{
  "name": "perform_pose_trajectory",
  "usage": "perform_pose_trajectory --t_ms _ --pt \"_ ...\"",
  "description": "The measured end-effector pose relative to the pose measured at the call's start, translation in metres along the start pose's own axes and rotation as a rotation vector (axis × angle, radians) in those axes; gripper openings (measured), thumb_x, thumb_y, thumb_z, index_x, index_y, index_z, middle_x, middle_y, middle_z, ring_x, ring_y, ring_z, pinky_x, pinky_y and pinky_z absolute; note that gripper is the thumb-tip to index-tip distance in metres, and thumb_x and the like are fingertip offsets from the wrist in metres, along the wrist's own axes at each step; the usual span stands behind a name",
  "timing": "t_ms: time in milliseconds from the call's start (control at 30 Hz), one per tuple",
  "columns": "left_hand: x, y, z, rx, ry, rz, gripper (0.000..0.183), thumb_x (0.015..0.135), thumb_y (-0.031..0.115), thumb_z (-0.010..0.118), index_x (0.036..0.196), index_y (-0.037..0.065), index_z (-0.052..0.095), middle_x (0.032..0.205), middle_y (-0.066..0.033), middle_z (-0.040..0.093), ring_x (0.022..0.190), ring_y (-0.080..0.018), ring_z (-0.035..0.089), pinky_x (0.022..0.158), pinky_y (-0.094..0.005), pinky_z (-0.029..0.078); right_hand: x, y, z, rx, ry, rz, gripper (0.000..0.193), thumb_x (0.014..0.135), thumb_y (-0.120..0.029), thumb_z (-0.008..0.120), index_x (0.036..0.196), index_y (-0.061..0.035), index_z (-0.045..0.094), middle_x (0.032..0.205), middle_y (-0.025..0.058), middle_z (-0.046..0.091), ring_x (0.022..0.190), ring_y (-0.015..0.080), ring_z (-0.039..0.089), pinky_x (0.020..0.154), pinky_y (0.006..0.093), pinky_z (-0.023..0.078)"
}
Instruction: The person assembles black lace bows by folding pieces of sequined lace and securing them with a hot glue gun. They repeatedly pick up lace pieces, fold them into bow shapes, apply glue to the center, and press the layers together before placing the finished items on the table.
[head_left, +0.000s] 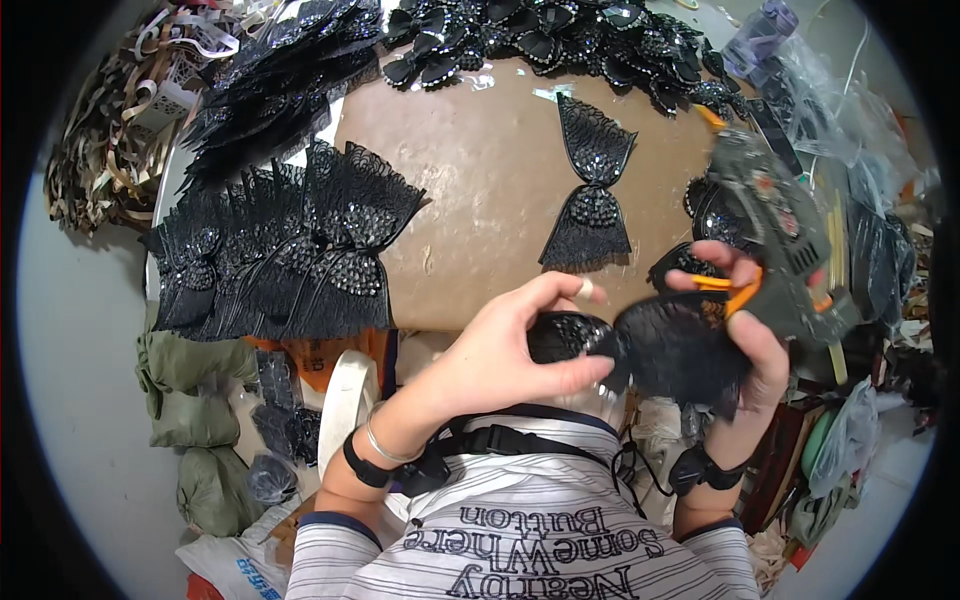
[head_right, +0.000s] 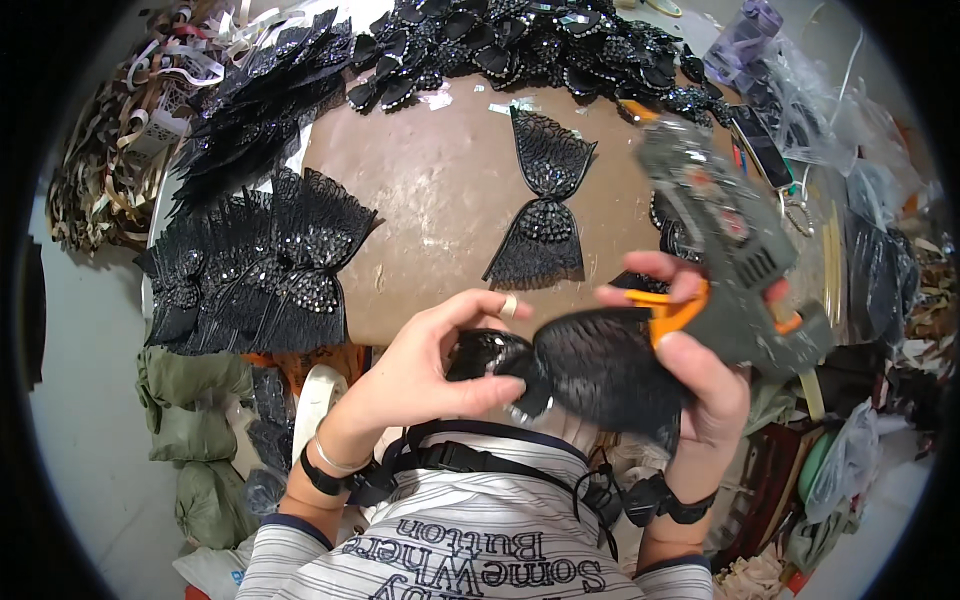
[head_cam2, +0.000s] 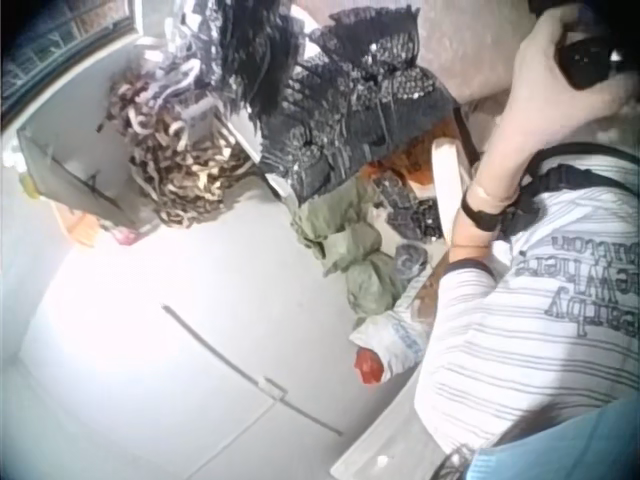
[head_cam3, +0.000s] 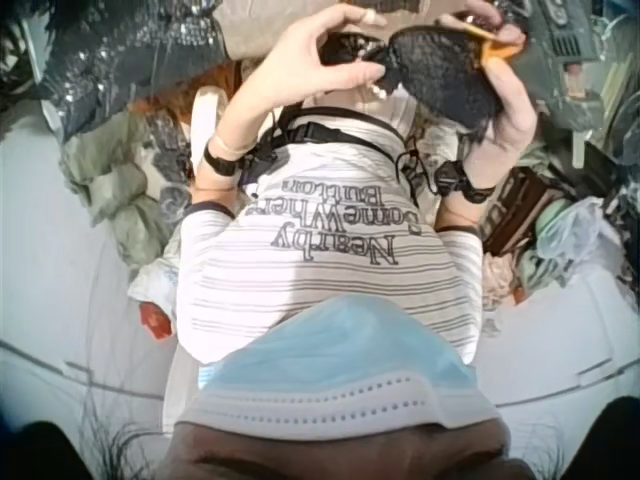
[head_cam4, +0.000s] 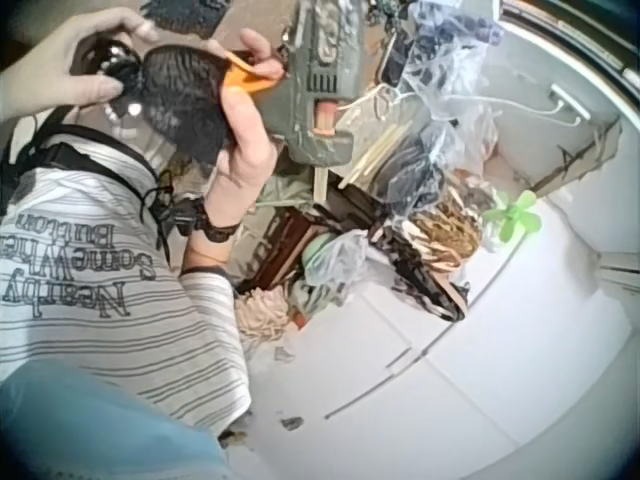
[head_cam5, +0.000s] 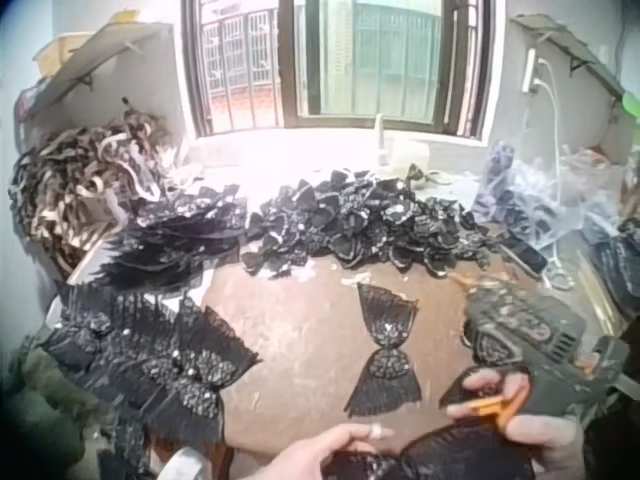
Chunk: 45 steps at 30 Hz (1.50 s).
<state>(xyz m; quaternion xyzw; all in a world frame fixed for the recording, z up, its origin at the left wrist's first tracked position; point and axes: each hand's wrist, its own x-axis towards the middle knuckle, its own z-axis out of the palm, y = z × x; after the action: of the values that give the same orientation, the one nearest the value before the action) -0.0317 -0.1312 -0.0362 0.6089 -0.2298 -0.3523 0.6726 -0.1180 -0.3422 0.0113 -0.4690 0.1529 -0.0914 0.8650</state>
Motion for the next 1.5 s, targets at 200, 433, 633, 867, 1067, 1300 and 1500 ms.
perform_pose_trajectory --t_ms 200,433,633,867,1067,1300,1500 --pt "0.001 -0.012 0.001 0.057 0.368 0.056 0.034 0.083 0.008 0.073 0.113 -0.003 0.06 0.097 -0.0037 0.066 0.086 -0.0065 0.06 0.077 -0.0215 0.049 -0.041 -0.035 -0.032 -0.256 -0.223 -0.273 0.028 0.082 -0.018 0.062 0.102 -0.0042 0.048 0.117 0.0192 0.052 0.121 0.0356 0.047 0.096 0.0477 0.048" --pt "0.005 -0.009 0.009 0.053 0.513 0.15 0.034 0.077 0.013 0.077 0.105 -0.002 0.064 0.098 -0.0098 0.065 0.087 -0.0138 0.062 0.077 -0.0265 0.049 -0.052 -0.053 -0.022 -0.963 -0.722 -0.07 0.039 0.069 -0.009 0.066 0.106 0.0016 0.059 0.105 0.016 0.063 0.097 0.0306 0.063 0.083 0.0422 0.051" --pt "0.002 -0.009 0.003 0.318 0.519 0.355 0.035 0.076 0.012 0.077 0.105 -0.001 0.064 0.097 -0.0118 0.062 0.089 -0.0192 0.062 0.079 -0.0289 0.049 -0.061 -0.025 -0.018 -0.631 -0.2 0.124 0.056 0.064 0.003 0.06 0.119 0.0082 0.052 0.107 0.0219 0.06 0.094 0.0302 0.061 0.086 0.0437 0.049" --pt "-0.002 -0.008 0.001 0.35 0.524 0.368 0.036 0.075 0.011 0.078 0.105 -0.001 0.064 0.097 -0.0118 0.062 0.089 -0.0193 0.062 0.079 -0.029 0.049 -0.062 -0.022 -0.018 -0.667 -0.094 0.121 0.053 0.058 0.008 0.07 0.11 0.0076 0.06 0.089 0.014 0.069 0.081 0.0199 0.067 0.075 0.0315 0.054" --pt "-0.002 -0.011 -0.001 0.341 0.502 0.372 0.035 0.075 0.01 0.078 0.104 -0.002 0.063 0.098 -0.0107 0.063 0.088 -0.017 0.061 0.078 -0.0277 0.049 -0.062 -0.02 -0.012 -0.618 -0.035 0.106 0.049 0.061 0.007 0.067 0.109 0.0076 0.06 0.086 0.0123 0.067 0.076 0.0179 0.065 0.073 0.0302 0.052" --pt "-0.004 -0.011 0.003 -0.192 0.36 -0.019 0.034 0.082 0.009 0.073 0.112 -0.002 0.061 0.107 -0.004 0.063 0.097 -0.0065 0.055 0.084 -0.024 0.047 -0.058 -0.022 -0.014 -0.527 -0.048 0.223 0.063 0.065 -0.004 0.067 0.123 0.0097 0.047 0.082 0.014 0.061 0.075 0.0273 0.063 0.078 0.0459 0.052" --pt "-0.001 -0.014 0.003 -0.508 0.072 -0.065 0.041 0.085 0.003 0.068 0.124 -0.001 0.055 0.111 -0.0007 0.061 0.099 -0.0067 0.054 0.09 -0.0238 0.045 -0.056 -0.026 -0.022 -0.343 -0.094 0.221 0.05 0.066 -0.002 0.066 0.113 0.006 0.051 0.094 0.0162 0.058 0.087 0.0318 0.061 0.085 0.0484 0.049"
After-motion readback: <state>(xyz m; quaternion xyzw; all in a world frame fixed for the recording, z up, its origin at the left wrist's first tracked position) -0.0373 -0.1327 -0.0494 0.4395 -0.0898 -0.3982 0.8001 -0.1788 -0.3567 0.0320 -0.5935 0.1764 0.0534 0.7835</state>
